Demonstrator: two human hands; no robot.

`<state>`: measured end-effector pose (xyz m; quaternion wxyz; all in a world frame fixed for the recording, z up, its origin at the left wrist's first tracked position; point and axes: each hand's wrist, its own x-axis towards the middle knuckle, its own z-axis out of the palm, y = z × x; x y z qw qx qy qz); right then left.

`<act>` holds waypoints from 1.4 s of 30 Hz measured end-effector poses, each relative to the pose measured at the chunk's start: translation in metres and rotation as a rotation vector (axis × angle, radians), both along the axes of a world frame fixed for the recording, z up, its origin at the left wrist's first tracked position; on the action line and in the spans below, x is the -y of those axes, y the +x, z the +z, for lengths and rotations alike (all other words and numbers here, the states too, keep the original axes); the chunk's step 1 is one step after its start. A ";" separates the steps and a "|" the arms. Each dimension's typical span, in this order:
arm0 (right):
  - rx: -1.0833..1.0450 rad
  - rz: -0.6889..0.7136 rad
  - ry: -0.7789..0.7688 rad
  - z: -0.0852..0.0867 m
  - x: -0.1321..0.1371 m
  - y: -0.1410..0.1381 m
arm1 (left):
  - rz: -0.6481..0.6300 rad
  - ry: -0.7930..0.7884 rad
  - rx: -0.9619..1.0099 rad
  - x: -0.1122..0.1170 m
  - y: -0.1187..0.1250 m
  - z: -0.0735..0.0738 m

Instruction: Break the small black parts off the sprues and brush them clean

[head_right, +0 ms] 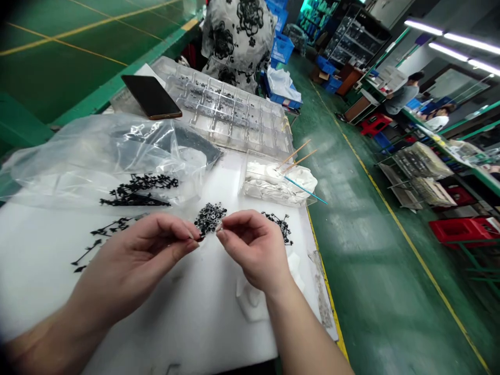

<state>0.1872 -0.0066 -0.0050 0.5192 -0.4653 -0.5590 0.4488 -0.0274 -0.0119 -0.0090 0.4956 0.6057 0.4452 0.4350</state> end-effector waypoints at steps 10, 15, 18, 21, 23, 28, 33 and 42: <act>0.119 0.098 0.173 0.000 0.006 0.000 | -0.037 0.093 -0.104 -0.001 0.001 0.004; 0.149 0.121 0.185 0.000 0.006 -0.001 | -0.043 0.092 -0.097 -0.001 0.003 0.005; 0.142 0.119 0.173 0.001 0.005 -0.002 | -0.039 0.101 -0.106 -0.002 0.003 0.006; 0.104 0.126 0.115 0.002 0.005 -0.002 | -0.026 0.145 -0.137 -0.002 0.003 0.008; 0.095 0.153 0.062 0.002 0.004 -0.002 | -0.027 0.201 -0.167 -0.002 0.003 0.009; 0.197 0.213 0.140 0.002 0.005 0.000 | -0.024 0.281 -0.216 -0.002 0.002 0.010; 0.217 0.169 0.237 0.001 0.006 0.002 | -0.004 0.252 -0.273 -0.006 0.002 0.010; 0.187 0.161 0.246 0.003 0.011 0.000 | -0.019 0.245 -0.252 -0.007 0.003 0.011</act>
